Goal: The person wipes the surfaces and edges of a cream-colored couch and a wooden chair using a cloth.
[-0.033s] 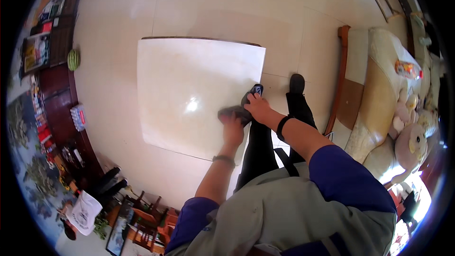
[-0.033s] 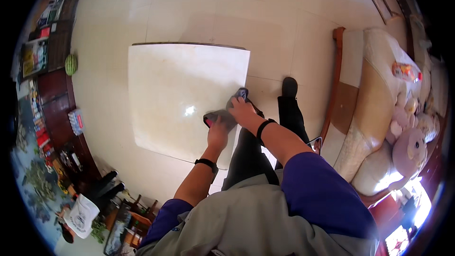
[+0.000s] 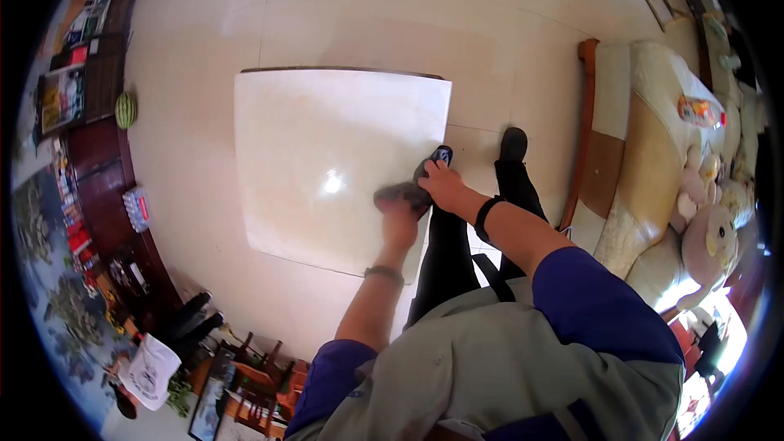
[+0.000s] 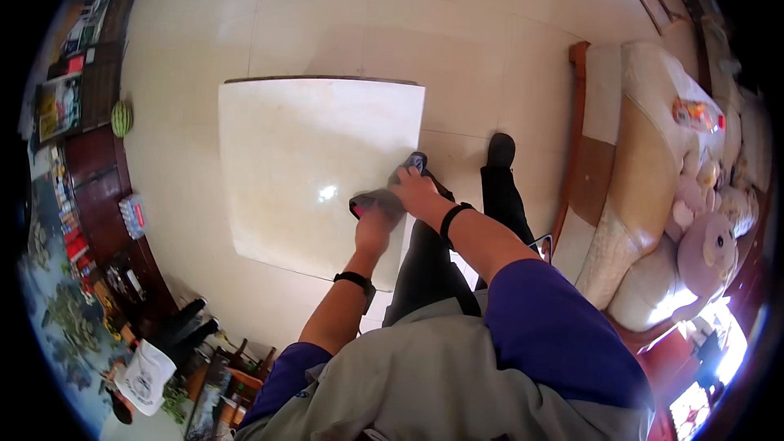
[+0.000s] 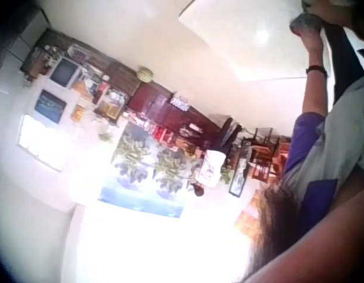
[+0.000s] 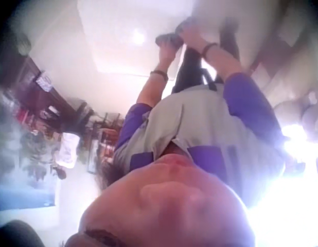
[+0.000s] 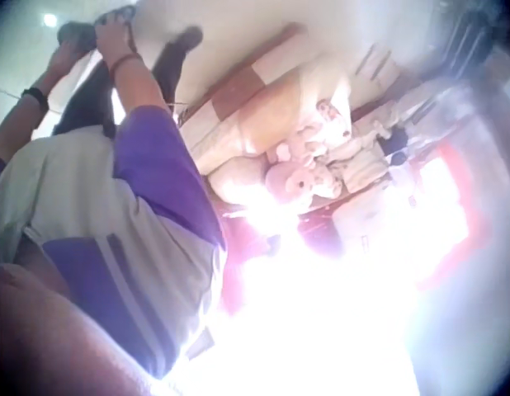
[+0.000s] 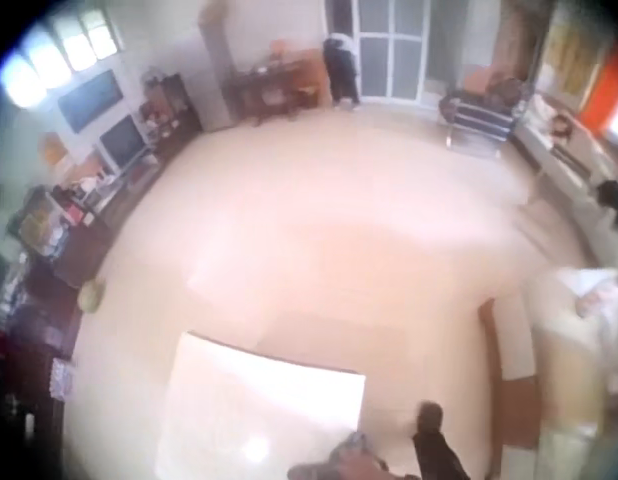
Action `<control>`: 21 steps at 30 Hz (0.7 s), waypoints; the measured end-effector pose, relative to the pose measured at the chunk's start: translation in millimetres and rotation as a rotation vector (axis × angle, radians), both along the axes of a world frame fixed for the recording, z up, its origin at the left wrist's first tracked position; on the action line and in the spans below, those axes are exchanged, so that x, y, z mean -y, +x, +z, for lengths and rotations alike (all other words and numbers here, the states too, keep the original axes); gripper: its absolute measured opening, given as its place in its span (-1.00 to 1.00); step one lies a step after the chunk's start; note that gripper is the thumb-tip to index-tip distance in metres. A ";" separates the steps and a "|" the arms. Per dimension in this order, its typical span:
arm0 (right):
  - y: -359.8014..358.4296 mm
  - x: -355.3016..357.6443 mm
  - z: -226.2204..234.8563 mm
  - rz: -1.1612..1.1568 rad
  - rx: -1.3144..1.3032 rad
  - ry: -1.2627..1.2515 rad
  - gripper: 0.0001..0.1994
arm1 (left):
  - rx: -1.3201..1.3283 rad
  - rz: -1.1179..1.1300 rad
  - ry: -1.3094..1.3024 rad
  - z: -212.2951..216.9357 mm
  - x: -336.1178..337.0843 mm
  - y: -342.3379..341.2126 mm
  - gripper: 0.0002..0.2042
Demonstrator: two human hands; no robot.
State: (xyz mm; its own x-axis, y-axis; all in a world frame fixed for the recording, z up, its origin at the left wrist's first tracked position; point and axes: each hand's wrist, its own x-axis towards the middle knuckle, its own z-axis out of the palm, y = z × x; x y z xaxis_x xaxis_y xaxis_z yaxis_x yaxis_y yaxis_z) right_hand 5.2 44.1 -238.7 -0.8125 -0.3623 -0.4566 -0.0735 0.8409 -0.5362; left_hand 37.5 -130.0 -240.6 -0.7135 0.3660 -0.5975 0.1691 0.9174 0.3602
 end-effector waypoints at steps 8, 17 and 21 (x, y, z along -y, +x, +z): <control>-26.2 -66.5 57.9 -0.390 0.208 -0.047 -0.55 | -0.150 0.285 0.393 21.9 -26.6 -72.6 -0.75; 0.4 -197.7 92.7 -0.807 0.006 -0.220 -0.58 | -0.113 -0.032 0.416 94.6 -166.2 -95.9 -0.75; 22.3 -241.4 105.3 -0.890 -0.263 -0.263 -0.63 | -0.175 0.009 0.446 105.7 -217.9 -110.3 -0.80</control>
State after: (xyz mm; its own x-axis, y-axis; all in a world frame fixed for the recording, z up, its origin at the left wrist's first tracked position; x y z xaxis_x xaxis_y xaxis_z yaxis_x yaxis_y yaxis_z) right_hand 27.4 285.5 -133.4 -0.9038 0.3710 -0.2131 0.3882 0.5018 -0.7730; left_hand -72.8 87.8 -134.9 -0.7938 0.5527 -0.2538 0.2550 0.6814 0.6861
